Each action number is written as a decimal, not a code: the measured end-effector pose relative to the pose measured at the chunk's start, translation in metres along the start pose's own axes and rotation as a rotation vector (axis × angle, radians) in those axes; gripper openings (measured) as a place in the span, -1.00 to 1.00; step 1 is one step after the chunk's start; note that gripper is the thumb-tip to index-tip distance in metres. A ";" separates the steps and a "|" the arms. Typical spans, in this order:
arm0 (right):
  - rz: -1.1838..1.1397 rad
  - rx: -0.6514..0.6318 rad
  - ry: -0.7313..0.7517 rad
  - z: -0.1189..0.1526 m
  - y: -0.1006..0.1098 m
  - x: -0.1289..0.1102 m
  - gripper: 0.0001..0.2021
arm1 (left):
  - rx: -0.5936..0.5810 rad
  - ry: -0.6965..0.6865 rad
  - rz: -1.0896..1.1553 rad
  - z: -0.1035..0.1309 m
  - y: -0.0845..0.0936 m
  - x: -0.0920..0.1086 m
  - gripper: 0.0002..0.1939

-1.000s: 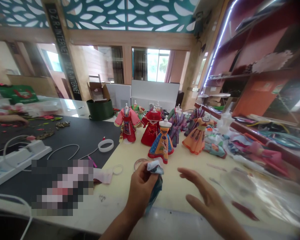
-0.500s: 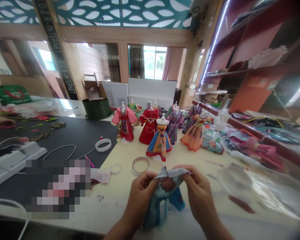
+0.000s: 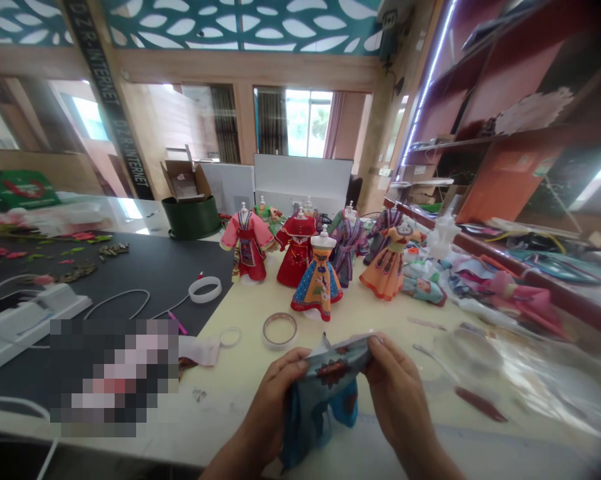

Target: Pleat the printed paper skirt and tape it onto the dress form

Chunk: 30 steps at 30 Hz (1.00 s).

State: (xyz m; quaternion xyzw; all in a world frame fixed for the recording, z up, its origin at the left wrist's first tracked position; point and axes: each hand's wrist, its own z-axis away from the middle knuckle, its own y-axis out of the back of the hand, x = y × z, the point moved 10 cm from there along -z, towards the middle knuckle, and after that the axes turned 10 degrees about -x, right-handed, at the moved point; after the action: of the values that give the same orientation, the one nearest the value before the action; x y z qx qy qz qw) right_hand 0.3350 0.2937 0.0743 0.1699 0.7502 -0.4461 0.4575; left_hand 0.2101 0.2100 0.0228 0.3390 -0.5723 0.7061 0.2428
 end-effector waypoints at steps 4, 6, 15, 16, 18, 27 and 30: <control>-0.117 0.063 0.015 0.002 0.005 0.002 -0.84 | -0.095 0.063 0.122 0.000 -0.010 -0.008 -0.88; -0.159 0.105 0.028 0.004 0.008 0.003 -0.86 | -0.120 0.110 0.150 0.001 -0.015 -0.013 -0.85; -0.095 0.010 -0.070 0.008 0.006 0.017 -0.87 | -0.042 -0.041 0.007 0.004 -0.005 0.004 -0.72; -0.053 -0.009 -0.053 0.009 0.007 0.015 -0.85 | 0.018 -0.055 -0.021 0.006 0.001 0.006 -0.73; 0.100 -0.042 0.035 0.011 0.007 0.005 -0.78 | 0.134 -0.083 -0.087 0.010 0.012 0.009 -0.71; 0.827 -0.076 0.243 0.020 -0.024 -0.022 -0.85 | 0.032 -0.149 -0.426 0.010 -0.009 0.021 -0.69; 0.831 -0.106 0.192 0.014 -0.025 -0.017 -0.88 | 0.025 -0.178 -0.490 0.011 -0.009 0.026 -0.71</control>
State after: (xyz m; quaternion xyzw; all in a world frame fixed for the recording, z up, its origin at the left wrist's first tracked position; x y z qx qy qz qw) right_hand 0.3347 0.2708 0.0992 0.4749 0.6789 -0.1669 0.5346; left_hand 0.2023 0.2008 0.0494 0.5312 -0.4834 0.6005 0.3513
